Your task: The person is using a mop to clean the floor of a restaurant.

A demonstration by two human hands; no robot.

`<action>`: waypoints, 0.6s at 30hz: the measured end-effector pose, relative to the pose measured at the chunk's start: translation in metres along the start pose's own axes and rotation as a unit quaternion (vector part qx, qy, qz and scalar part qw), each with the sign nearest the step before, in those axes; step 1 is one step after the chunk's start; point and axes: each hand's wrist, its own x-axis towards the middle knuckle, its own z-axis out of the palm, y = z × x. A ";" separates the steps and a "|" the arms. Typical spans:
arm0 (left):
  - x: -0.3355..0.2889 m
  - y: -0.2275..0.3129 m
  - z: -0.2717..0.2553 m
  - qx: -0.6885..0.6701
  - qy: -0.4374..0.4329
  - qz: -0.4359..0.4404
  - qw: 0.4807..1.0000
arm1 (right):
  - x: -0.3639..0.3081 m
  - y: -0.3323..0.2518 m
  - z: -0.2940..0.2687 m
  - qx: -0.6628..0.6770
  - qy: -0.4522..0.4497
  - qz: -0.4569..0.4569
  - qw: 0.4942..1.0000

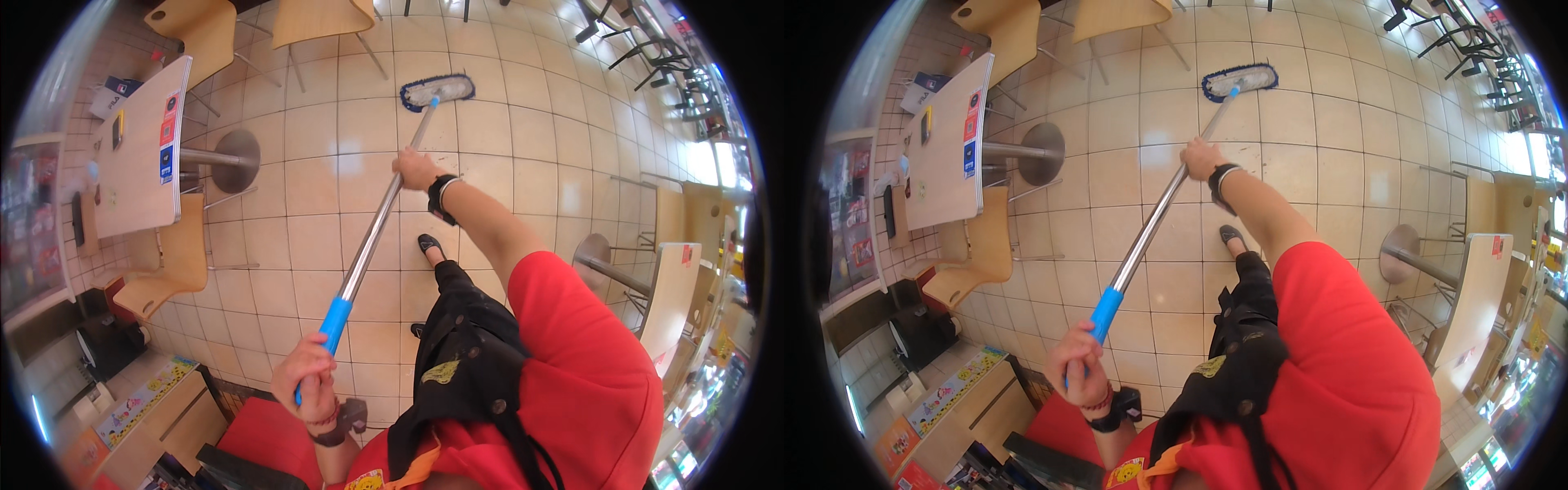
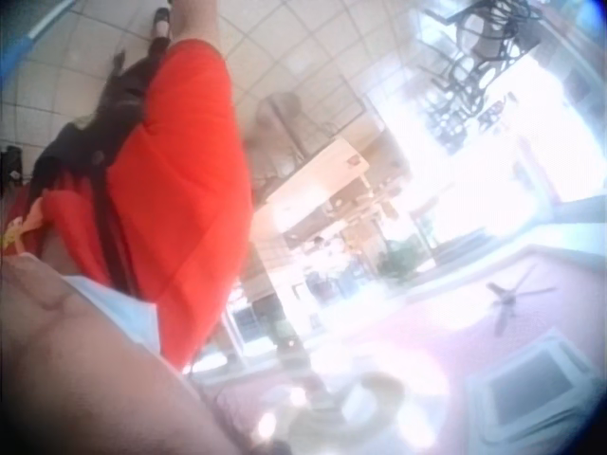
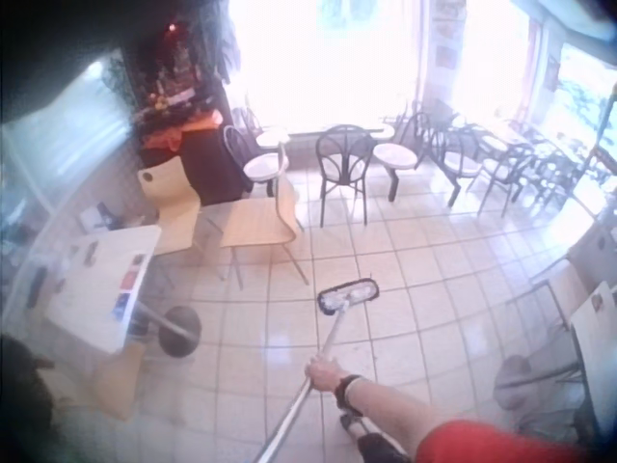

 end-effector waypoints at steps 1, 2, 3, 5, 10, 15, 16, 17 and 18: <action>-0.023 0.012 -0.016 0.015 -0.005 -0.002 1.000 | -0.016 -0.017 0.015 -0.001 -0.012 -0.011 1.000; -0.049 0.029 -0.032 0.018 0.000 0.002 1.000 | -0.032 -0.042 0.025 -0.010 -0.041 -0.035 0.998; -0.076 0.045 -0.047 0.026 0.028 -0.027 0.999 | -0.051 -0.063 0.037 -0.019 -0.070 -0.055 0.996; -0.131 0.080 -0.078 0.033 0.061 -0.052 0.996 | -0.089 -0.111 0.063 -0.028 -0.112 -0.087 0.989; -0.270 0.176 -0.148 0.133 0.133 -0.055 0.981 | -0.194 -0.245 0.157 -0.025 -0.179 -0.192 0.965; -0.361 0.321 -0.183 0.119 0.159 -0.128 0.972 | -0.325 -0.380 0.206 0.014 -0.245 -0.310 0.918; -0.390 0.345 -0.195 0.125 0.162 -0.120 0.972 | -0.348 -0.399 0.219 0.034 -0.255 -0.324 0.910; -0.407 0.366 -0.194 0.138 0.161 -0.113 0.971 | -0.371 -0.421 0.232 0.050 -0.267 -0.343 0.899; -0.413 0.377 -0.191 0.150 0.158 -0.098 0.971 | -0.391 -0.437 0.242 0.065 -0.292 -0.357 0.885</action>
